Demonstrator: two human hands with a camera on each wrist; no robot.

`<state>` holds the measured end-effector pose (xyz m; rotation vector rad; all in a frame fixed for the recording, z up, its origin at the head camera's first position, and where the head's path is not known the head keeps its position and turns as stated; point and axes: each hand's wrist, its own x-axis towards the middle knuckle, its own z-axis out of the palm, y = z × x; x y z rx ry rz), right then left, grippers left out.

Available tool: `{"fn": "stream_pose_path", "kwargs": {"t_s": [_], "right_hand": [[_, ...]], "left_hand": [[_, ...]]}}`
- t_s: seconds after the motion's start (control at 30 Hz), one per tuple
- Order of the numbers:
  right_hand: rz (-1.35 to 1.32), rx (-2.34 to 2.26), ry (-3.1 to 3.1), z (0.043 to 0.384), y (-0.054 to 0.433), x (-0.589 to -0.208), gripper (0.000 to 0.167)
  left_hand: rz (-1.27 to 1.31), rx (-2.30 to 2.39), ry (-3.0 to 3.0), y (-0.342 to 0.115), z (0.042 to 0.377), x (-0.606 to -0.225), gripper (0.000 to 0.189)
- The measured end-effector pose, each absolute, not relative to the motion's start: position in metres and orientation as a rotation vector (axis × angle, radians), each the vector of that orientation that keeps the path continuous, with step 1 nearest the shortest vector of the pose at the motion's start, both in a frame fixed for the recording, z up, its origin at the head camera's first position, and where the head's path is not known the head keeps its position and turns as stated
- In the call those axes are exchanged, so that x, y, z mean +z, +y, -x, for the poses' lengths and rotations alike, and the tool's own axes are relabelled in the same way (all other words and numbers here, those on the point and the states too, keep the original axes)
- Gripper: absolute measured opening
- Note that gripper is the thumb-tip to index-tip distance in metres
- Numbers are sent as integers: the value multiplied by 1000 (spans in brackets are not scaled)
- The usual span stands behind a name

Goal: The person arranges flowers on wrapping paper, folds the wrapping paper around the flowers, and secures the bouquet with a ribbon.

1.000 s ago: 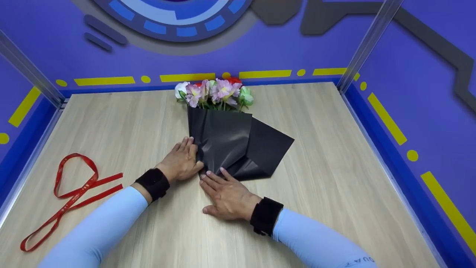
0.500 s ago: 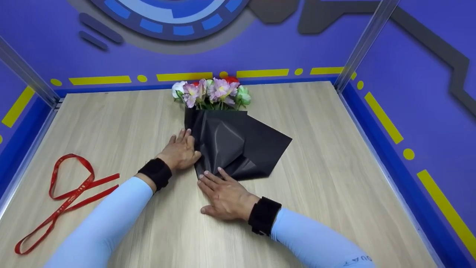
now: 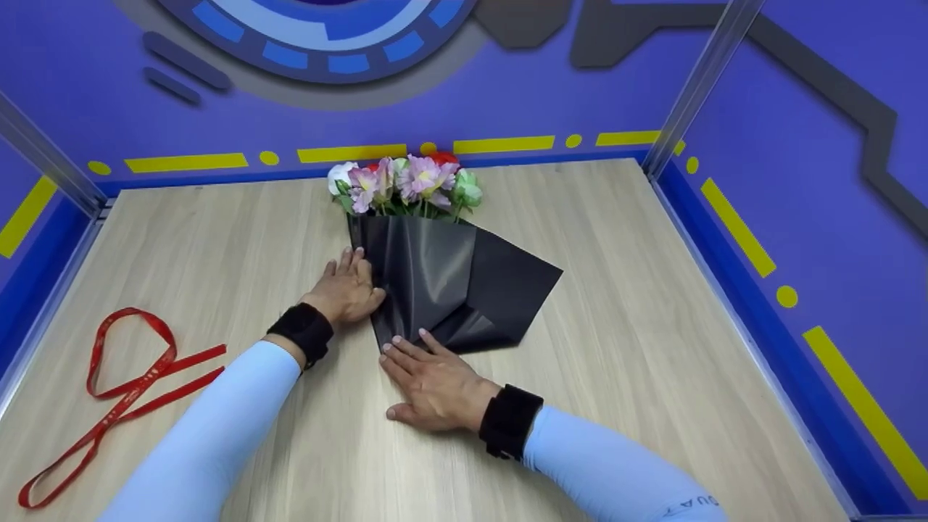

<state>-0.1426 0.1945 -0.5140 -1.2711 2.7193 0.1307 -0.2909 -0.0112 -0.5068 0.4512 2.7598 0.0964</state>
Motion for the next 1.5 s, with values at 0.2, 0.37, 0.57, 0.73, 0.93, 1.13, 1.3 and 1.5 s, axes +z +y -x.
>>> {"fn": "stream_pose_path", "kwargs": {"t_s": [0.2,0.37,0.57,0.73,0.93,1.13,1.3,1.5], "right_hand": [[1275,131,2722,142,194,-514,81],[1270,130,2722,142,194,-515,81],[1281,126,2728,142,195,-514,81],[1284,140,2732,143,196,-513,80],[1283,142,2730,142,195,-514,81],[1288,164,2734,142,195,-513,81],[1277,177,2731,142,195,-513,81],[1295,165,2740,141,195,-513,81]], "left_hand": [[-427,120,2747,-10,294,-506,79],[-413,153,2741,-10,299,-504,78],[-393,185,2741,-10,306,-502,76],[-392,208,2746,-8,309,-500,75],[-376,215,2771,-9,316,-502,74],[-370,215,2738,-11,331,-505,74],[-370,224,2735,-14,344,-507,74],[-366,228,2754,-20,355,-506,74]]}}
